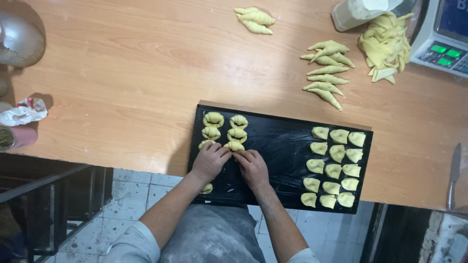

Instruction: Arrange shaped croissant dough onto a baking tray for baking.

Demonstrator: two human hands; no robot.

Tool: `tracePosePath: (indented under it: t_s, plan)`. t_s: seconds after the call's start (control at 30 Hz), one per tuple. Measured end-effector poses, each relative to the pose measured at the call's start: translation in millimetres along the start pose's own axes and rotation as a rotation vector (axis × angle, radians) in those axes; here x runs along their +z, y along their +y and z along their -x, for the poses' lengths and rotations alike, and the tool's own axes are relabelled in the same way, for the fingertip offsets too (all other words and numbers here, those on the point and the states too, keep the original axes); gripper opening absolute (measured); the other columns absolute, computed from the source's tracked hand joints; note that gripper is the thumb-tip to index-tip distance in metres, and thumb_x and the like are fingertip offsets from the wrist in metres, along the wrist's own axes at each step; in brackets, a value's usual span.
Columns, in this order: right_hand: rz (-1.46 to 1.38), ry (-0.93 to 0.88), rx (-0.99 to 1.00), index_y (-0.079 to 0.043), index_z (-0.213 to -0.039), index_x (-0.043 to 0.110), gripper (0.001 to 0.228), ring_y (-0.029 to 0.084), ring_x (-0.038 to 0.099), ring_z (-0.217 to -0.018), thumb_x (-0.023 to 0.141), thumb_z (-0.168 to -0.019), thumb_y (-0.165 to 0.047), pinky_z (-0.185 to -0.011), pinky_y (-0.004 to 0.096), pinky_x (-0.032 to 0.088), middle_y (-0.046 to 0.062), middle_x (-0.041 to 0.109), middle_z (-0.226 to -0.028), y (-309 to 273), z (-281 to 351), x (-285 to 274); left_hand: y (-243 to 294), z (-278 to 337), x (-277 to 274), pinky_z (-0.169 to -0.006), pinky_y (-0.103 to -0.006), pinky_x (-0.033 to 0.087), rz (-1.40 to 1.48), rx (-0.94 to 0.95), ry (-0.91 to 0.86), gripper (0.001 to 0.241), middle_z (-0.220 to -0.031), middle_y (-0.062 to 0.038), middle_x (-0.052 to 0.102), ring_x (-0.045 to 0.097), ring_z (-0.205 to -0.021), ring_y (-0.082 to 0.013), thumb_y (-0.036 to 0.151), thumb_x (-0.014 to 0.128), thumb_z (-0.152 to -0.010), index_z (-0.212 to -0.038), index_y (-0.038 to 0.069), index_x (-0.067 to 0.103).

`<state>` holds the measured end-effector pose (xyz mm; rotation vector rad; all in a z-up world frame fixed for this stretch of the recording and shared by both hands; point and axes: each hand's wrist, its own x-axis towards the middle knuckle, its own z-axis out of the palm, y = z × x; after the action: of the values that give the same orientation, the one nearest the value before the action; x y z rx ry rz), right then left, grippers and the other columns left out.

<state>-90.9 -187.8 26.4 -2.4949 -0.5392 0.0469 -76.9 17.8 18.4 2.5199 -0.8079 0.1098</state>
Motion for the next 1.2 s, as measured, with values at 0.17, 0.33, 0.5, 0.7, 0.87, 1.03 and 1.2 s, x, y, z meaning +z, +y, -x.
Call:
tracePosePath:
  t_s: [0.17, 0.33, 0.5, 0.7, 0.87, 1.03, 1.2]
  plan:
    - [-0.008, -0.045, 0.051, -0.010, -0.110, 0.073, 0.022, 0.025, 0.068, -0.104, 0.073, -0.088, -0.010, -0.091, 0.038, 0.057, 0.004, 0.073, -0.111, 3, 1, 4, 6, 0, -1, -0.096, -0.0473, 0.047, -0.038, -0.045, 0.033, 0.017, -0.107, -0.002, 0.070, 0.063, -0.104, -0.0228, 0.018, 0.062, -0.087, -0.099, 0.013, 0.073]
    - [0.055, -0.004, -0.074, -0.008, -0.107, 0.075, 0.023, 0.027, 0.067, -0.099, 0.074, -0.085, -0.013, -0.086, 0.039, 0.055, 0.006, 0.074, -0.114, -12, -5, -6, 6, 2, 2, -0.094, -0.0496, 0.047, -0.064, -0.033, 0.017, 0.016, -0.105, -0.002, 0.071, 0.064, -0.104, -0.0235, 0.021, 0.064, -0.083, -0.095, 0.014, 0.073]
    - [-0.027, -0.001, 0.229, -0.011, -0.100, 0.077, 0.017, 0.024, 0.069, -0.094, 0.079, -0.083, -0.015, -0.084, 0.037, 0.057, 0.004, 0.075, -0.107, -15, -4, 7, 3, 4, 16, -0.094, -0.0482, 0.048, -0.034, -0.066, 0.000, 0.014, -0.100, -0.001, 0.070, 0.064, -0.101, -0.0219, 0.018, 0.064, -0.084, -0.094, 0.014, 0.073]
    - [-0.106, 0.019, 0.205, -0.012, -0.100, 0.077, 0.017, 0.024, 0.072, -0.098, 0.081, -0.084, -0.016, -0.085, 0.035, 0.059, 0.004, 0.075, -0.108, 1, 2, 18, 3, 5, 5, -0.094, -0.0473, 0.047, -0.019, -0.013, 0.024, 0.019, -0.108, -0.003, 0.070, 0.063, -0.107, -0.0214, 0.019, 0.063, -0.085, -0.100, 0.012, 0.072]
    - [-0.292, -0.026, 0.049, -0.010, -0.099, 0.078, 0.018, 0.024, 0.074, -0.089, 0.082, -0.084, -0.017, -0.079, 0.035, 0.061, 0.007, 0.077, -0.100, 13, -24, -25, 12, 17, -4, -0.098, -0.0489, 0.044, -0.011, -0.007, -0.051, 0.032, -0.123, -0.008, 0.065, 0.058, -0.118, -0.0264, 0.020, 0.063, -0.084, -0.113, 0.008, 0.073]
    - [-0.131, 0.186, 0.107, -0.007, -0.085, 0.074, 0.016, 0.023, 0.067, -0.064, 0.081, -0.089, -0.021, -0.063, 0.037, 0.054, 0.008, 0.071, -0.076, 85, -149, -51, 25, 4, -37, -0.107, -0.0526, 0.038, 0.157, -0.128, -0.072, 0.038, -0.136, -0.010, 0.059, 0.051, -0.127, -0.0294, 0.017, 0.065, -0.081, -0.118, 0.009, 0.072]
    - [0.340, 0.265, -0.263, 0.006, -0.151, 0.044, 0.060, 0.045, 0.055, -0.131, 0.068, -0.097, -0.007, -0.111, 0.053, 0.045, 0.030, 0.055, -0.145, 140, -320, -49, 48, 17, -43, -0.111, -0.0505, 0.039, 0.264, -0.252, 0.037, 0.034, -0.137, -0.009, 0.059, 0.052, -0.128, -0.0275, 0.013, 0.069, -0.083, -0.117, 0.011, 0.072]
